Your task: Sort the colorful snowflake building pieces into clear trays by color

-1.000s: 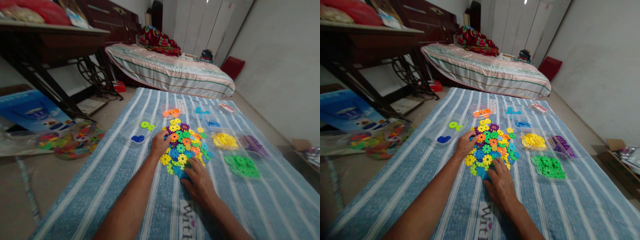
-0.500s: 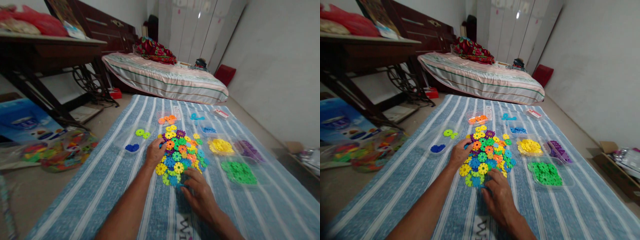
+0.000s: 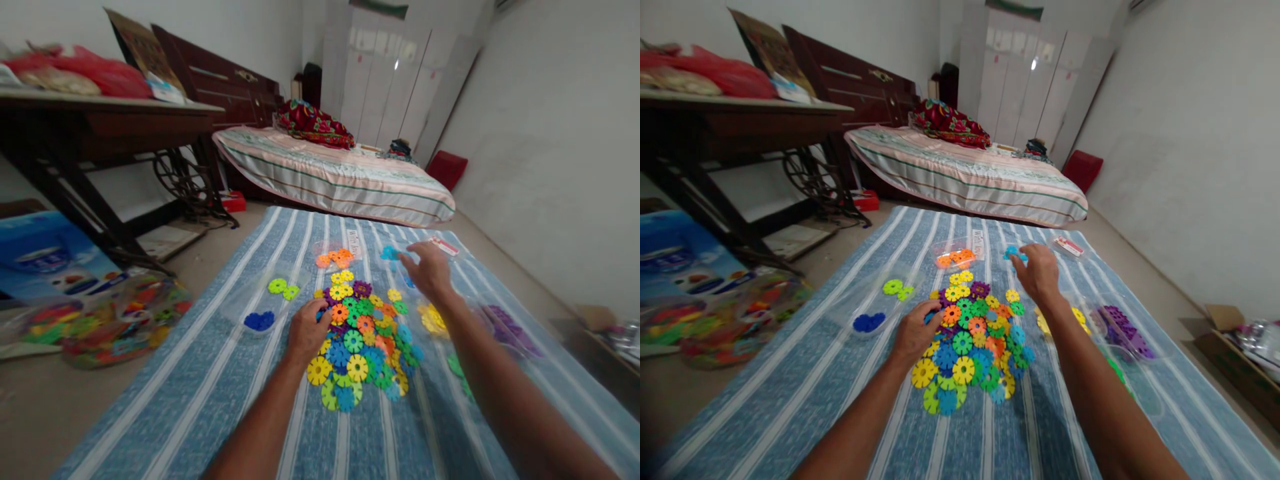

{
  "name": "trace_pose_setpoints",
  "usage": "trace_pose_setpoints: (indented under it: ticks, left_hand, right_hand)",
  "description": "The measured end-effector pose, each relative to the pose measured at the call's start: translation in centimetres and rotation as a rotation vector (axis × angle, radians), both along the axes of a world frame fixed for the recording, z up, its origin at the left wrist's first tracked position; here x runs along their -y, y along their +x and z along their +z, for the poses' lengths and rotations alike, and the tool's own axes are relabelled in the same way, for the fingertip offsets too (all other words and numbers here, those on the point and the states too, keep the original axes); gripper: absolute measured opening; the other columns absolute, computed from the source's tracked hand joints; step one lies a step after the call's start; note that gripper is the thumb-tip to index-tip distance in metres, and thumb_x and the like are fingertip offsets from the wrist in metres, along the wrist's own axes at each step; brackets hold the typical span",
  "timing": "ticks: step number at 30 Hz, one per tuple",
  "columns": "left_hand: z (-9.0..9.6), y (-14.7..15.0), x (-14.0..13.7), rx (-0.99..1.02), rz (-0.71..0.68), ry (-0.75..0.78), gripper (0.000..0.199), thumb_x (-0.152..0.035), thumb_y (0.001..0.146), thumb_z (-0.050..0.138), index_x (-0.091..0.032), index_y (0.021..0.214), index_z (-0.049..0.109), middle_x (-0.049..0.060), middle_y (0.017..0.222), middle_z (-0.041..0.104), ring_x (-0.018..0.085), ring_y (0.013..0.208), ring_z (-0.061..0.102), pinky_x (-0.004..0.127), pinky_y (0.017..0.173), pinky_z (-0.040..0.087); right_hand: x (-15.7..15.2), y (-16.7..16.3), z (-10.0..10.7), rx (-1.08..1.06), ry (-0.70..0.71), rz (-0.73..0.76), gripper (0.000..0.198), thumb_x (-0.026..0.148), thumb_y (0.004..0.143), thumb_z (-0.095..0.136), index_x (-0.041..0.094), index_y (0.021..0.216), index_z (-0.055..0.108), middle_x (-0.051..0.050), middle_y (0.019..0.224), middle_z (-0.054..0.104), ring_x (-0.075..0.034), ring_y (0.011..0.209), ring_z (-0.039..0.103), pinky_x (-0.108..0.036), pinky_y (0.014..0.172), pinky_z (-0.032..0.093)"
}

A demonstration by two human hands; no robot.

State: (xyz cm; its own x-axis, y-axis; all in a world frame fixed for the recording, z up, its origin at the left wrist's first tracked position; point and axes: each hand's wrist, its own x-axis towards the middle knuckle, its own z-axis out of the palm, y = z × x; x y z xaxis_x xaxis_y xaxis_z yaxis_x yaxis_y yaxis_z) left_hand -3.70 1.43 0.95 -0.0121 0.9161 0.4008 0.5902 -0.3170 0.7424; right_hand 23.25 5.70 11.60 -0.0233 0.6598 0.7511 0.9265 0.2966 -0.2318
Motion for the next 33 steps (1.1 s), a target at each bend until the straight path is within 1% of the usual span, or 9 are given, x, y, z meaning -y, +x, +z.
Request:
trace_pose_setpoints:
  ticks: [2,4,6,11,15,19,23,27,33]
  left_hand:
    - [0.0,0.0,0.0,0.0,0.002,0.006,0.016,-0.027,0.079,0.053,-0.023,0.087,0.066,0.004,0.099,0.072,0.019,0.096,0.065,0.033,0.091,0.05]
    - [-0.1,0.0,0.0,0.0,0.005,0.01,0.016,-0.026,0.079,0.054,-0.023,0.087,0.066,0.003,0.099,0.072,0.019,0.096,0.065,0.033,0.092,0.05]
    - [-0.1,0.0,0.0,0.0,0.005,0.009,0.016,-0.026,0.079,0.054,-0.023,0.087,0.067,0.004,0.099,0.072,0.019,0.097,0.065,0.033,0.092,0.05]
    - [0.1,0.3,0.2,-0.005,-0.002,-0.007,0.015,-0.022,0.078,0.054,-0.022,0.087,0.067,0.003,0.098,0.071,0.018,0.097,0.065,0.031,0.092,0.05]
    - [0.2,0.6,0.3,-0.016,-0.007,-0.026,0.015,-0.022,0.079,0.054,-0.021,0.088,0.066,0.003,0.098,0.071,0.017,0.096,0.064,0.031,0.091,0.049]
    - [0.1,0.7,0.3,-0.017,-0.001,-0.031,0.015,-0.022,0.079,0.055,-0.021,0.088,0.066,0.003,0.097,0.07,0.017,0.095,0.064,0.031,0.091,0.049]
    - [0.0,0.7,0.2,-0.014,-0.008,-0.027,0.015,-0.022,0.08,0.055,-0.022,0.089,0.066,0.003,0.097,0.07,0.017,0.095,0.064,0.03,0.092,0.049]
    - [0.0,0.7,0.2,-0.002,-0.011,-0.029,0.015,-0.021,0.079,0.056,-0.022,0.09,0.067,0.002,0.099,0.07,0.017,0.097,0.063,0.031,0.093,0.048]
    - [-0.1,0.7,0.2,-0.003,-0.009,-0.034,0.015,-0.022,0.079,0.055,-0.021,0.09,0.066,0.002,0.099,0.07,0.016,0.095,0.064,0.031,0.093,0.049]
  right_hand:
    - [-1.5,0.5,0.8,-0.004,0.039,-0.091,0.025,0.039,0.084,0.057,0.017,0.082,0.068,-0.011,0.083,0.068,-0.025,0.083,0.062,-0.04,0.078,0.048]
    - [-0.9,0.1,0.2,-0.006,0.035,-0.065,0.024,0.037,0.085,0.055,0.017,0.081,0.068,-0.01,0.081,0.068,-0.024,0.08,0.062,-0.038,0.077,0.048]
    - [1.2,-1.2,-1.5,-0.011,-0.006,0.03,0.022,0.034,0.086,0.053,0.019,0.078,0.067,-0.008,0.08,0.068,-0.022,0.077,0.062,-0.035,0.075,0.048]
    - [8.4,-4.9,-6.6,-0.059,-0.134,0.23,0.021,0.026,0.089,0.05,0.019,0.077,0.066,-0.008,0.082,0.07,-0.02,0.08,0.064,-0.035,0.078,0.051]
    - [13.1,-6.6,-8.6,-0.1,-0.169,0.304,0.016,0.021,0.089,0.052,0.021,0.085,0.068,-0.008,0.091,0.07,-0.021,0.091,0.064,-0.038,0.084,0.052]
    - [16.1,-7.7,-9.2,-0.095,-0.174,0.355,0.012,0.02,0.087,0.056,0.022,0.088,0.067,-0.009,0.101,0.069,-0.023,0.104,0.062,-0.042,0.09,0.052]
    - [18.0,-9.0,-9.4,-0.074,-0.17,0.398,0.012,0.02,0.086,0.058,0.02,0.092,0.067,-0.011,0.108,0.067,-0.027,0.115,0.057,-0.047,0.093,0.051]
    - [18.9,-10.0,-9.7,-0.011,-0.229,0.421,0.012,0.018,0.085,0.058,0.021,0.09,0.069,-0.011,0.117,0.063,-0.029,0.121,0.051,-0.05,0.096,0.048]
    - [18.9,-10.6,-10.1,0.06,-0.267,0.376,0.015,0.016,0.085,0.056,0.022,0.087,0.069,-0.01,0.122,0.059,-0.028,0.125,0.046,-0.049,0.098,0.046]
